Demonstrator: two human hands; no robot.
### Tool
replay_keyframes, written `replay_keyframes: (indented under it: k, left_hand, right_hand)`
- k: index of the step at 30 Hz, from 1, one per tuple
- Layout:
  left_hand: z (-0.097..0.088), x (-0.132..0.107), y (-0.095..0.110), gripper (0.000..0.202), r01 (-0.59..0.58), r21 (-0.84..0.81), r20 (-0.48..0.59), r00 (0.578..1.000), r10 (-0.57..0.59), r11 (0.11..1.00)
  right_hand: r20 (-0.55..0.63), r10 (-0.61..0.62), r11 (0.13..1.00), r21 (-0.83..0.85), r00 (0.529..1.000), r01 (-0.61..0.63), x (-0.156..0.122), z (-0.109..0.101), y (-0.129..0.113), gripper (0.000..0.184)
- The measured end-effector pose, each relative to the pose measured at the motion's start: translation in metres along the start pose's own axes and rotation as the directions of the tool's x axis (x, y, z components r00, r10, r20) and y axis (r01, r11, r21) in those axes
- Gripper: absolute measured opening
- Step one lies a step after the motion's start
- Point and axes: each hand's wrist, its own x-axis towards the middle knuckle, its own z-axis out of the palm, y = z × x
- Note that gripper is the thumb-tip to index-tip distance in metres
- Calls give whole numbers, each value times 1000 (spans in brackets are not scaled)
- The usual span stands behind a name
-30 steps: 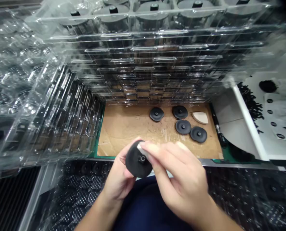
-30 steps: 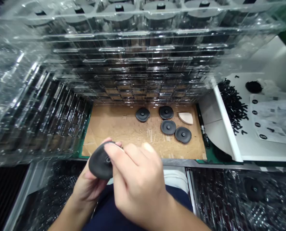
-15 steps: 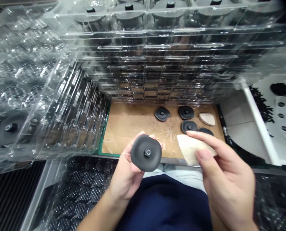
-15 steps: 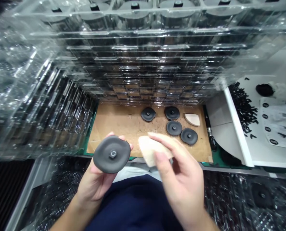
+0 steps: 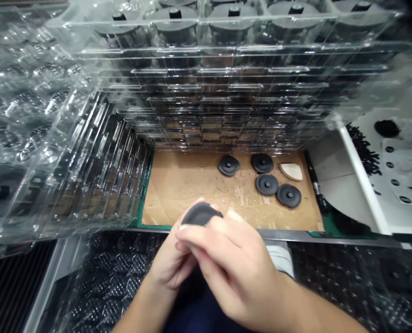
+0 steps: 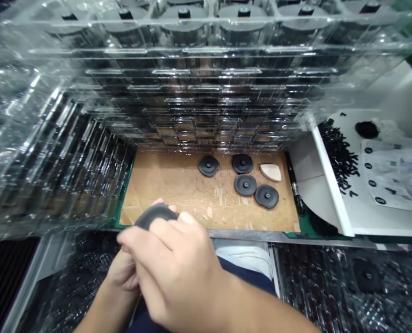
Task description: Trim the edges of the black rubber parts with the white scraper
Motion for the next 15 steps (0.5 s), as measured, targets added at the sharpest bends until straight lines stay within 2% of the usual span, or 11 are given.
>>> replay_keyframes:
  k: [2,5,7,8,10,12,13,15]
  left_hand:
    - [-6,0,2,46,29,-80,44,999,-26,996]
    - [-9,1,3,46,55,-167,64,997,-44,985]
    - [-6,1,4,44,64,-169,49,997,-56,983]
    - [-3,1,5,41,79,-152,60,996,-70,985]
    - [1,1,7,34,122,-100,112,988,-111,988]
    - [2,0,8,26,142,-74,161,979,-129,987]
    - [1,-1,8,23,146,-77,179,975,-131,986]
    - [-5,-2,7,23,157,-111,226,966,-129,981]
  right_hand:
    - [107,68,998,3,992,-68,-8,-5,1,22]
    - [48,194,968,-172,980,-183,-12,-12,3,23]
    - [1,138,951,-278,990,-133,-4,-14,6,27]
    - [25,56,958,-282,998,-47,2,-14,8,31]
    - [146,-123,973,-177,982,148,16,-15,14,34]
    - [236,-195,976,-51,952,212,26,-18,21,31]
    - [239,-171,983,-17,956,181,27,-19,26,30]
    - [140,-22,1000,25,990,19,19,-17,36,30]
